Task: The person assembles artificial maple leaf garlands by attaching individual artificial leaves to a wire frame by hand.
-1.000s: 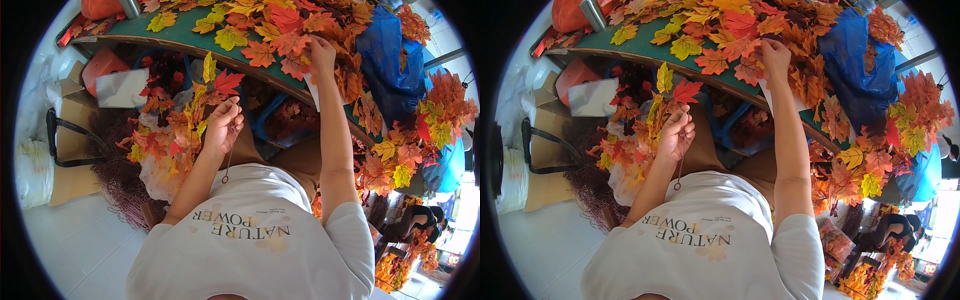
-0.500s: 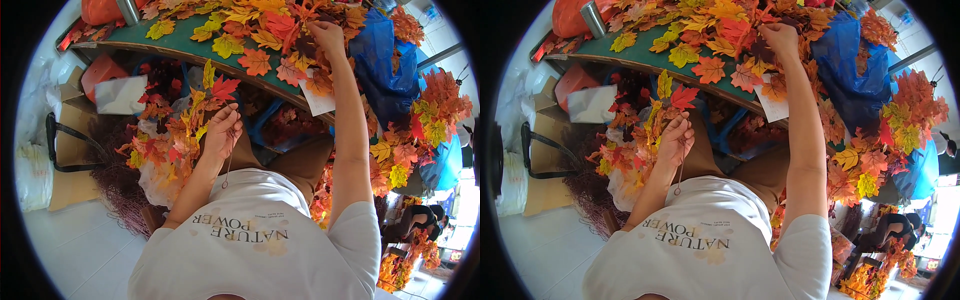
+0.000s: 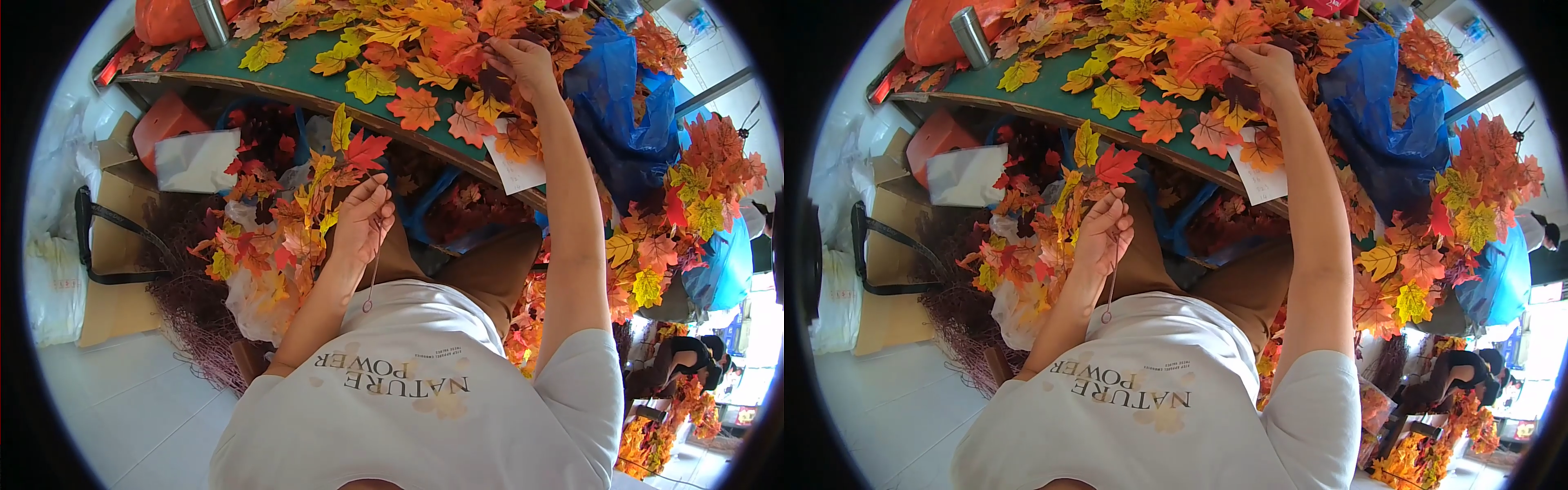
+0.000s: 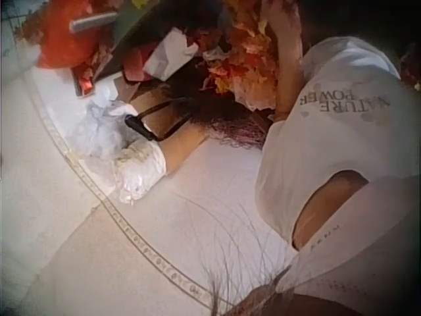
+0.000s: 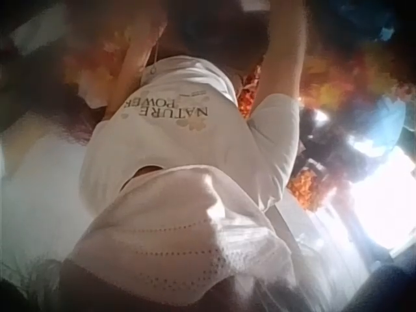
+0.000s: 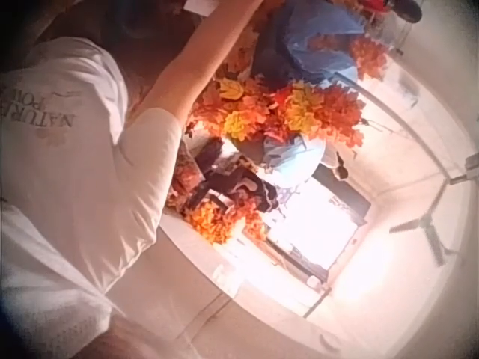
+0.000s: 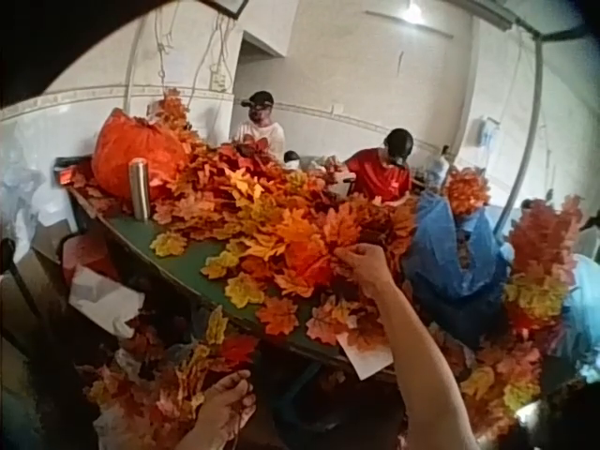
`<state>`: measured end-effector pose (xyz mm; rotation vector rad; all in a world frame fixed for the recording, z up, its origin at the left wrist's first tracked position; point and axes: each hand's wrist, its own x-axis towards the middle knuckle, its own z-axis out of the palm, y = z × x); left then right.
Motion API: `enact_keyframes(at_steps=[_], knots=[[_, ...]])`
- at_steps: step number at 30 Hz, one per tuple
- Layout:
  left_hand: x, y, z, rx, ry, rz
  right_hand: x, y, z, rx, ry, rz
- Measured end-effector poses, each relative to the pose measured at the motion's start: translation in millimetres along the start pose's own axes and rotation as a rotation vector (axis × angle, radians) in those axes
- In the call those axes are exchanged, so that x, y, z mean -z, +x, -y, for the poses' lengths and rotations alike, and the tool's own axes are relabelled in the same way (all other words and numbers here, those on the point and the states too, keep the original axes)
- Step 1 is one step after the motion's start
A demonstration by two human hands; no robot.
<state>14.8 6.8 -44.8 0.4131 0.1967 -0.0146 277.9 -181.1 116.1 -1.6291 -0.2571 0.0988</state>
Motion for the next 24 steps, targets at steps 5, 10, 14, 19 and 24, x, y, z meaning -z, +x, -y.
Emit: enact_keyframes(at_steps=[5, 10, 14, 19, 24], knots=[[1.9, -1.2, 0.1, 0.002, -0.009, 0.030, -0.7, -3.9, 7.6, 0.065, -0.078, 0.046], [0.1, -7.9, -1.7, -0.006, 0.013, 0.018, -0.6, -4.1, 9.6, 0.168, -0.060, -0.107], [-12.9, -14.1, -7.9, -0.007, 0.113, -0.046, -7.3, -19.2, -3.7, 0.250, 0.705, -0.151], [-19.1, -8.5, -4.6, -0.097, 0.212, 0.045, -56.9, -96.5, -57.6, 0.291, 0.352, -0.156], [-23.8, -0.6, 23.8, -0.255, 0.173, 0.101, -110.7, -203.5, -73.9, 0.343, -0.291, -0.338]])
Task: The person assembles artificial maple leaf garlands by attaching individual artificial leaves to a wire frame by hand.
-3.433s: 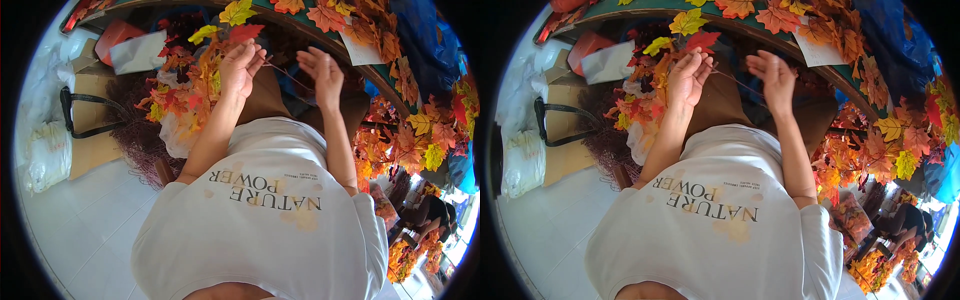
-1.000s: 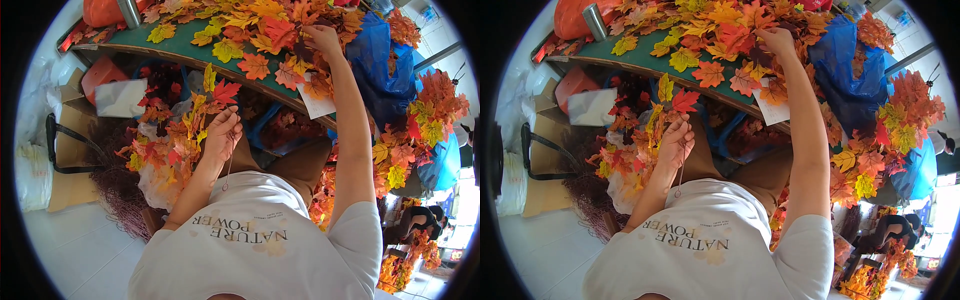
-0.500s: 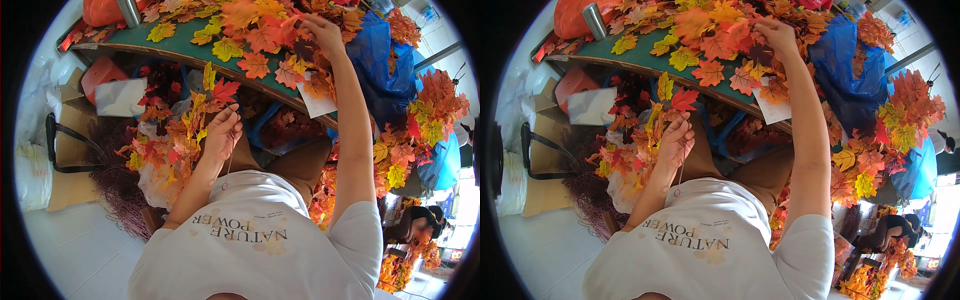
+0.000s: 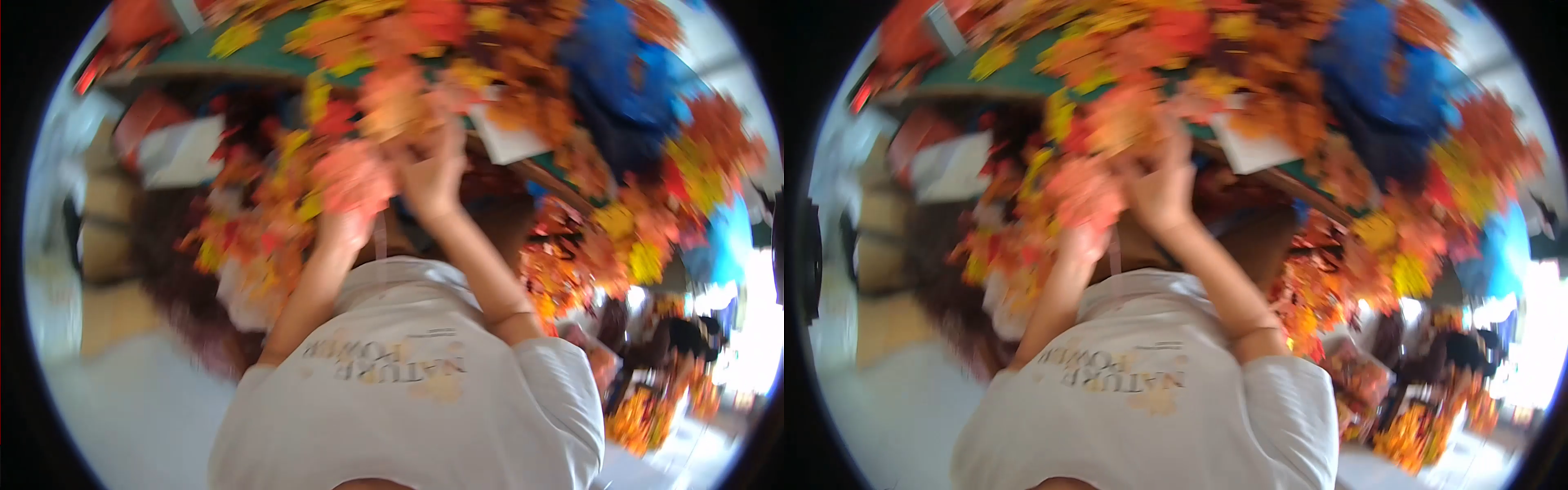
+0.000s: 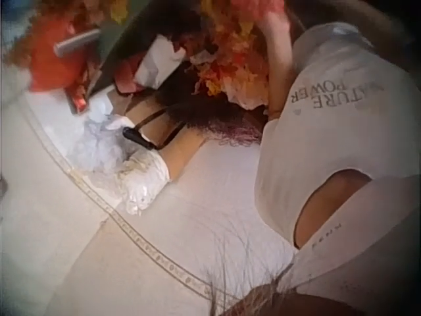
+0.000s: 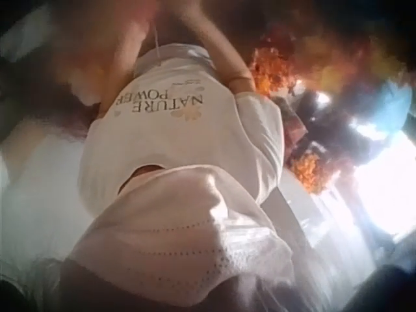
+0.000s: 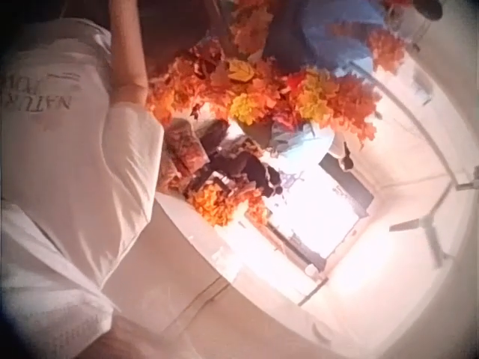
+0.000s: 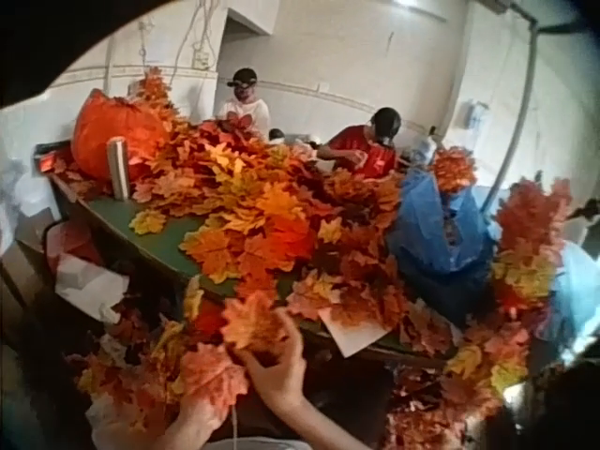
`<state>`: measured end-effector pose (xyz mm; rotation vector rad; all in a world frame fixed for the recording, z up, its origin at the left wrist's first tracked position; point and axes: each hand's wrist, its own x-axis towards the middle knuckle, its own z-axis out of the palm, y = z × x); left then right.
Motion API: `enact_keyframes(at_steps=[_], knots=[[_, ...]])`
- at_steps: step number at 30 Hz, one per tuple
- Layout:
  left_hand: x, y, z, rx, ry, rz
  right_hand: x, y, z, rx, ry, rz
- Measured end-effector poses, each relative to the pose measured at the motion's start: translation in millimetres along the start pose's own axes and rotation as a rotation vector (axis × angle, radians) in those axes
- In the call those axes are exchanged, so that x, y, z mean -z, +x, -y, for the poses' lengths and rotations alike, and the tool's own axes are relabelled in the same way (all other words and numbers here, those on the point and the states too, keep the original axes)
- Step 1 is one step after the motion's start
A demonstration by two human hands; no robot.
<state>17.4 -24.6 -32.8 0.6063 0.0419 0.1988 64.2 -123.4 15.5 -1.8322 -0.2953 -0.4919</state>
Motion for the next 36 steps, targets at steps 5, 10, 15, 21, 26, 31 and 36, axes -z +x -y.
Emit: enact_keyframes(at_steps=[5, 10, 15, 21, 26, 31, 36], knots=[[34.1, -5.5, -16.4, 0.104, 0.056, -0.058, -11.7, -29.6, -23.2, 0.354, -0.035, 0.154], [20.9, -6.4, -8.4, 0.215, 0.064, -0.073, 21.8, -41.7, -8.7, 0.361, 0.150, 0.185], [32.1, -2.4, -6.1, 0.308, 0.070, -0.103, 29.6, -36.9, -9.4, 0.275, 0.198, 0.222], [-0.5, -13.1, 3.5, 0.202, 0.203, -0.117, 19.6, -33.4, -15.2, -0.208, 0.593, 0.292], [-7.7, -17.4, 3.7, 0.174, 0.183, -0.059, 21.9, -35.9, -18.5, -0.353, 0.734, 0.204], [-7.7, -17.2, 2.4, 0.157, 0.226, -0.116, 18.7, -39.7, -19.0, -0.176, 0.623, 0.193], [16.9, -6.6, -6.4, 0.177, 0.190, 0.010, 3.2, -38.5, -21.7, -0.395, 0.812, 0.155]])
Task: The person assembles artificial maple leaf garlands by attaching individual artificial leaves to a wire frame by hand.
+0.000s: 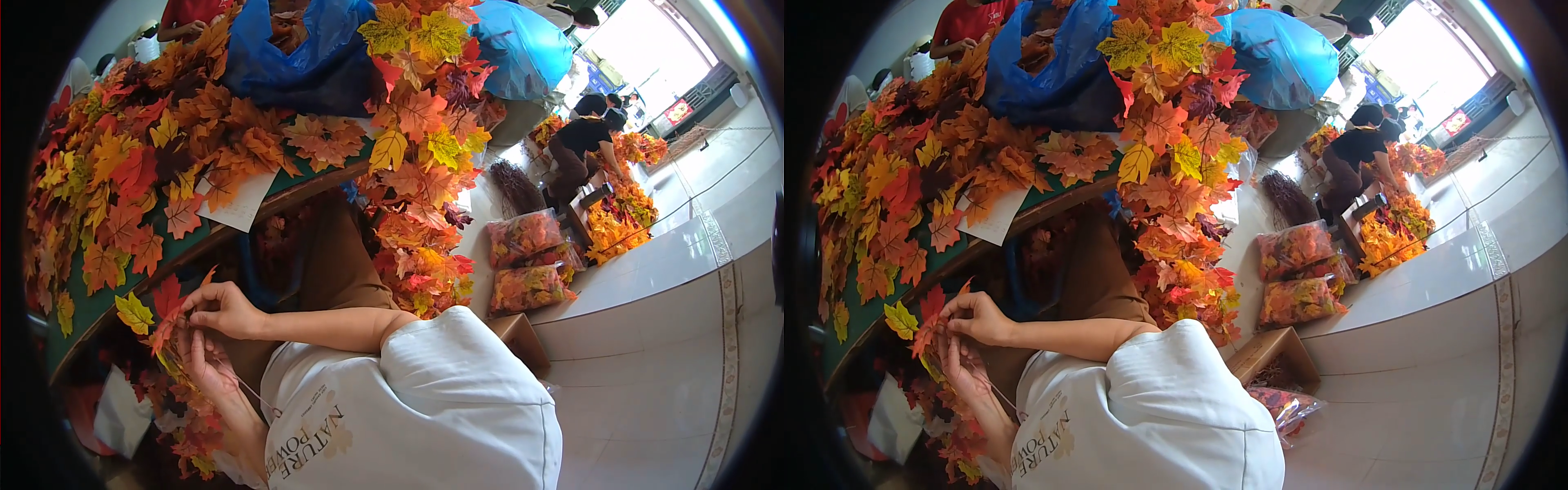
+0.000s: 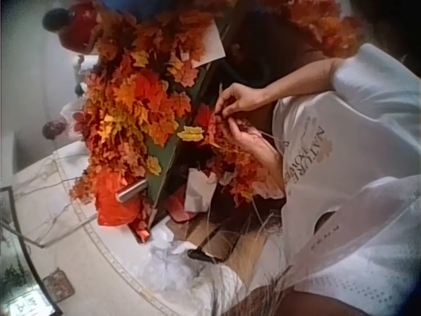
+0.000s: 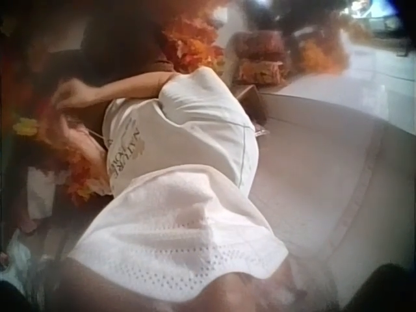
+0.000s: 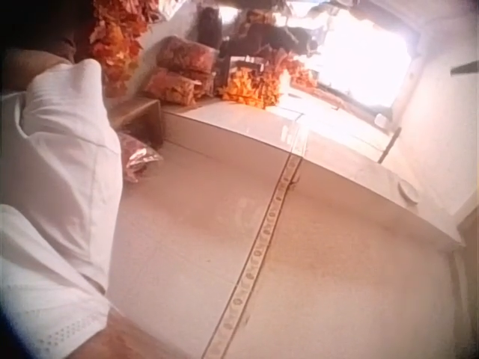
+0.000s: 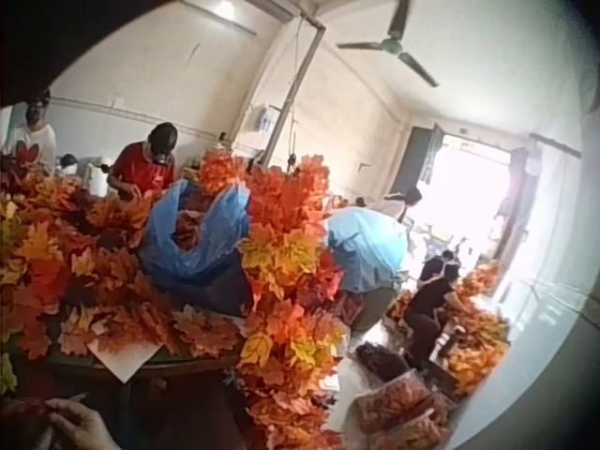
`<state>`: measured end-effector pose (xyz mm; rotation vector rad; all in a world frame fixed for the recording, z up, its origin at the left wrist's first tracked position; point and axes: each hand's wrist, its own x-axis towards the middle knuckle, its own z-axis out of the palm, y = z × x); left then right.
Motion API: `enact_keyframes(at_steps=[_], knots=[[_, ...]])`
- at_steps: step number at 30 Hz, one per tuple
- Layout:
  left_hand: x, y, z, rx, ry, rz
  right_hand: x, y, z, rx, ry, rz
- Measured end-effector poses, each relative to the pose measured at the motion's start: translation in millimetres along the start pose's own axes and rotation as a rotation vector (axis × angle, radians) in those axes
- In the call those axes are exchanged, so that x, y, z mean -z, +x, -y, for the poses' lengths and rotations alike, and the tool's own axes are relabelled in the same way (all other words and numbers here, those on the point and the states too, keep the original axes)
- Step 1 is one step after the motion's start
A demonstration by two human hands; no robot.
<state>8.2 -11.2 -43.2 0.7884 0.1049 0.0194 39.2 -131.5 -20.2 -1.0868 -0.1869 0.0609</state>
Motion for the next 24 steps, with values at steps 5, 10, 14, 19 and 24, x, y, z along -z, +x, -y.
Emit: enact_keyframes(at_steps=[5, 10, 14, 19, 24], knots=[[14.7, -10.6, -4.3, -0.016, 0.045, -0.117, -11.2, -8.2, -5.6, 0.114, -0.239, 0.061], [-18.2, -1.1, 0.4, 0.006, 0.046, -0.046, 13.3, -6.1, -4.9, 0.121, -0.245, -0.010], [-13.8, -10.9, 6.5, -0.074, -0.031, -0.067, 13.7, -10.2, -15.0, -0.121, 0.106, 0.012], [-3.7, -6.9, -1.0, -0.098, -0.063, -0.050, 10.6, -4.2, -17.1, -0.106, 0.085, 0.127], [-1.9, -1.9, -11.9, -0.062, -0.006, -0.133, 10.2, 0.9, -17.8, 0.013, -0.289, 0.245]])
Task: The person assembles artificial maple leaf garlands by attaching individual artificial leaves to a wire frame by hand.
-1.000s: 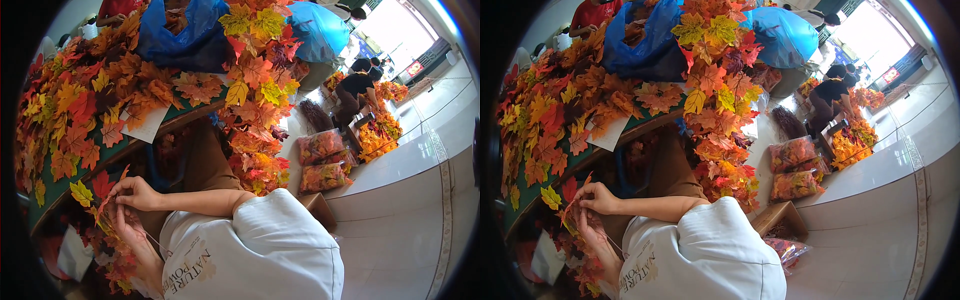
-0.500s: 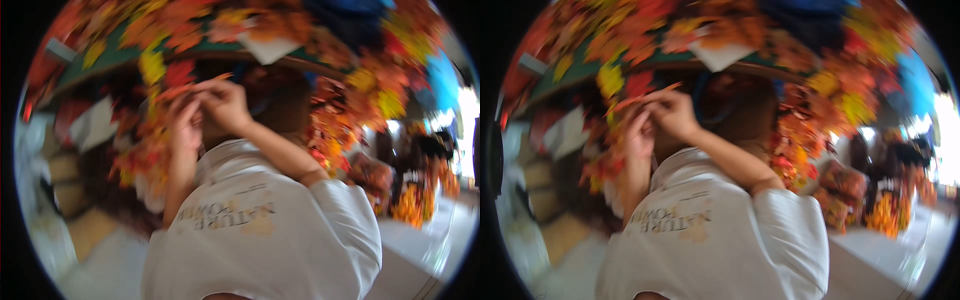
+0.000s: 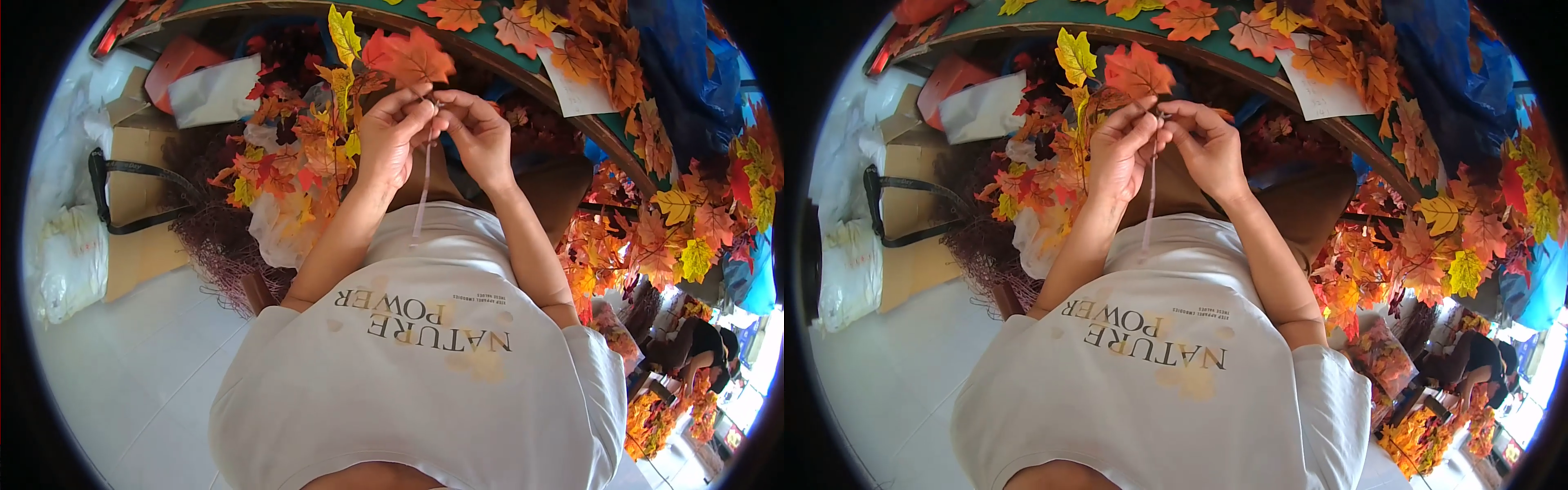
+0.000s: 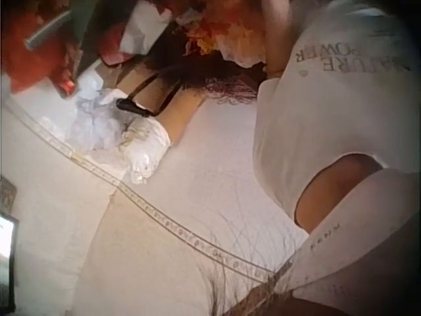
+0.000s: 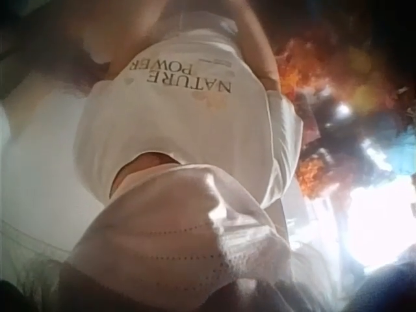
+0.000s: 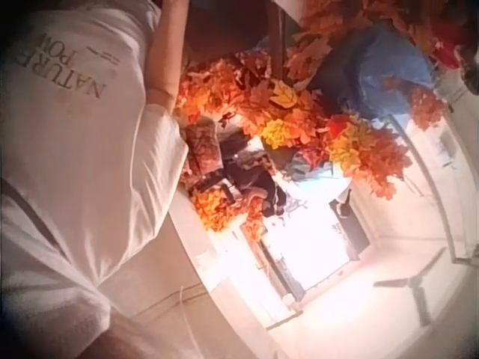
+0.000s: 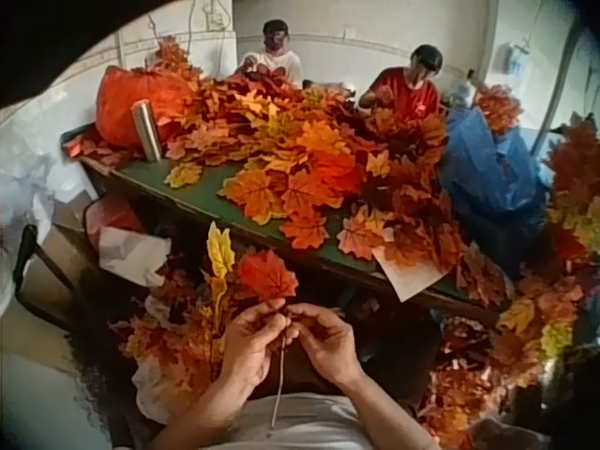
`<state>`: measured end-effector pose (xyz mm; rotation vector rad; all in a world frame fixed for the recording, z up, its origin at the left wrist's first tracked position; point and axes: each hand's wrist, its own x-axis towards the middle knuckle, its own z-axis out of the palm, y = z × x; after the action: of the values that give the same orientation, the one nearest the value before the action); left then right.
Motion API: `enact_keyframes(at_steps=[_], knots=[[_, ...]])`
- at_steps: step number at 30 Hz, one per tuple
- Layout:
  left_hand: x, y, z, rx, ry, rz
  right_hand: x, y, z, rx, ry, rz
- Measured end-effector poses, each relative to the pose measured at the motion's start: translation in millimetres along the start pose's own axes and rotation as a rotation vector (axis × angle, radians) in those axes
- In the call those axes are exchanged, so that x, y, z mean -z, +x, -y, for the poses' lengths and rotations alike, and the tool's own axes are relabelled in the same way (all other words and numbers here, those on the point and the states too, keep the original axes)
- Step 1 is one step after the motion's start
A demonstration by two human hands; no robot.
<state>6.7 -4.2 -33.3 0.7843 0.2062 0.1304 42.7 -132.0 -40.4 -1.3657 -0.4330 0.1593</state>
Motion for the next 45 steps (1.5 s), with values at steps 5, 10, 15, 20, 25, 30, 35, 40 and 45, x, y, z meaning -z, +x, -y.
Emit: enact_keyframes(at_steps=[5, 10, 15, 20, 25, 30, 35, 40, 45], knots=[[5.6, 7.1, -15.2, -0.180, 0.017, -0.059, -20.9, -15.3, 11.4, -0.248, 0.242, -0.150], [11.3, 7.6, -15.0, -0.286, 0.099, -0.129, -11.1, -17.9, 14.1, -0.213, 0.375, 0.090], [7.7, 6.4, -15.2, -0.311, 0.206, -0.154, -4.3, -17.1, 5.7, 0.143, 0.088, 0.264], [4.5, 8.0, -7.4, -0.284, 0.002, -0.162, -13.7, -19.0, 2.8, -0.040, 0.278, 0.035], [16.2, 4.3, 20.1, 0.152, -0.536, 0.246, -10.8, -14.2, 0.1, -0.323, 0.823, -0.110], [-2.8, -5.4, 24.1, 0.045, -0.373, 0.132, -7.8, -16.6, 3.1, -0.554, 1.280, -0.070], [6.7, -1.7, 20.5, -0.091, -0.236, 0.013, -4.8, -19.6, 10.5, -0.533, 1.043, 0.081], [8.0, 0.6, 22.6, -0.201, -0.143, -0.020, 5.1, -18.8, 34.9, -0.565, 0.519, 0.164], [1.4, -0.6, 22.0, -0.152, -0.097, -0.153, 32.7, -24.4, 46.1, -0.483, 0.159, 0.596]])
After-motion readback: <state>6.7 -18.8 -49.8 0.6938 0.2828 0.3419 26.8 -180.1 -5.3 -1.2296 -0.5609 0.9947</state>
